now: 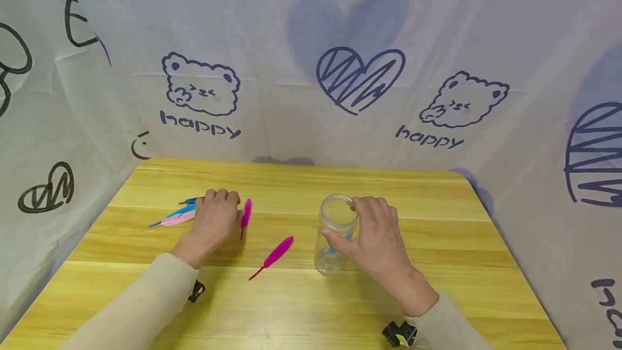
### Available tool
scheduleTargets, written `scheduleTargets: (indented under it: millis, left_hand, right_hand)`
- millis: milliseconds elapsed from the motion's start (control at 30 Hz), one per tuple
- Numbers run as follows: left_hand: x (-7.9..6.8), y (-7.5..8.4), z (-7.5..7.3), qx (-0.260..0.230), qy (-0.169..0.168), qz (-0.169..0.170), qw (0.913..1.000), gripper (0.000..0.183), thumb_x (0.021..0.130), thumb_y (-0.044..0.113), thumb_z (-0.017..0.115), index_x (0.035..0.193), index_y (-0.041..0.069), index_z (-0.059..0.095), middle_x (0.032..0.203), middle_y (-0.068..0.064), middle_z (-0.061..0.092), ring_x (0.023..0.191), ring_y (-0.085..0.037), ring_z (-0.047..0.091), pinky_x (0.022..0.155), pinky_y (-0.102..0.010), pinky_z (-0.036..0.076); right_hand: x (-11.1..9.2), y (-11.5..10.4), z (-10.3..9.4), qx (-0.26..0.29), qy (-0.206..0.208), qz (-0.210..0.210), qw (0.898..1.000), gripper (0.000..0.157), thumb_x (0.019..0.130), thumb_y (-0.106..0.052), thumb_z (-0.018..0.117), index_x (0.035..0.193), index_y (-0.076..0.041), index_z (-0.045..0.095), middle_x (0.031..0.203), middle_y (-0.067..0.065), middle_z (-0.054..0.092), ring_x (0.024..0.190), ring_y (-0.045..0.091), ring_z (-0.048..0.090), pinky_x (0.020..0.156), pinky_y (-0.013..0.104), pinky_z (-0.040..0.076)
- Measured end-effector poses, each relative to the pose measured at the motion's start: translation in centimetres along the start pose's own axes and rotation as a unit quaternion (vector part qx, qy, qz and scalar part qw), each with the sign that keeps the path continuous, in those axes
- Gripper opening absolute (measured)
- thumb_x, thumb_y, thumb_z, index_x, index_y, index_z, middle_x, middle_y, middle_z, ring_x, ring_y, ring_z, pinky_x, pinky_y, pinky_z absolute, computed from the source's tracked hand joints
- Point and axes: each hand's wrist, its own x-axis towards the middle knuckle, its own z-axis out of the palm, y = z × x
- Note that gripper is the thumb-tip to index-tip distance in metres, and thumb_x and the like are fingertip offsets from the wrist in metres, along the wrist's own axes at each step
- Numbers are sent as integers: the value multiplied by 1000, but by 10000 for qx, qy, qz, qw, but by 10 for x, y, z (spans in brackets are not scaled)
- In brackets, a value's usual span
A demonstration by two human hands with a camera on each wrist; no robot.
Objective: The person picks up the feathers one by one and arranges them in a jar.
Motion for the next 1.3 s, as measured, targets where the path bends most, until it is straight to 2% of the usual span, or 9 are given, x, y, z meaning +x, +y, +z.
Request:
scheduleTargets:
  millis: [133,267,433,633,833,1033,1200,1300]
  left_hand:
    - [-2,0,7,234,-194,-25,9995,31,101,28,68,108,-2,66,102,-17,63,103,-39,53,85,-54,41]
    - [-1,2,16,540,-378,21,9978,38,102,34,67,113,-2,67,110,-19,65,112,-41,53,91,-58,41]
    - [3,0,23,823,-499,156,9952,42,104,38,65,120,-2,66,115,-19,64,115,-41,52,93,-60,41]
    - [4,-3,27,853,-754,124,9934,47,107,42,61,115,-3,64,112,-20,62,115,-43,50,100,-65,38]
    - [2,-4,27,918,-883,41,9918,51,107,46,58,110,-5,63,103,-20,59,107,-41,50,101,-67,38]
    - [3,-2,29,654,-1074,76,9920,45,110,38,54,116,-6,62,108,-23,60,114,-44,50,110,-74,32]
    - [4,-1,34,494,-1189,122,9916,24,109,14,51,115,-6,62,116,-26,61,115,-45,48,105,-71,35]
    - [4,-2,36,544,-1143,218,9917,20,105,3,47,116,-6,61,118,-27,63,115,-46,49,102,-69,37]
  right_hand:
    - [0,0,0,-9,-15,26,10000,61,75,-39,93,115,-3,63,104,12,66,100,33,59,89,51,43]
    - [0,0,0,-17,-3,12,10000,62,74,-38,93,115,-3,63,105,13,66,100,34,59,89,52,43]
    - [0,0,0,-19,15,1,10000,62,73,-38,94,114,-3,63,104,12,66,100,34,59,88,52,43]
    - [0,1,0,-13,21,0,10000,62,74,-39,93,115,-3,63,105,13,67,100,34,59,88,52,43]
    - [-1,2,0,6,-2,21,10000,62,75,-40,92,116,-3,63,105,13,66,100,33,59,89,52,43]
    - [-1,2,0,12,24,8,10000,62,75,-39,92,115,-3,63,105,12,66,100,33,59,88,51,43]
    - [-1,1,-1,-3,-6,32,10000,62,75,-40,92,116,-4,63,106,12,67,101,34,60,89,53,43]
    - [-1,1,-1,-14,-12,34,10000,61,76,-40,92,116,-4,63,105,12,66,101,34,60,89,52,43]
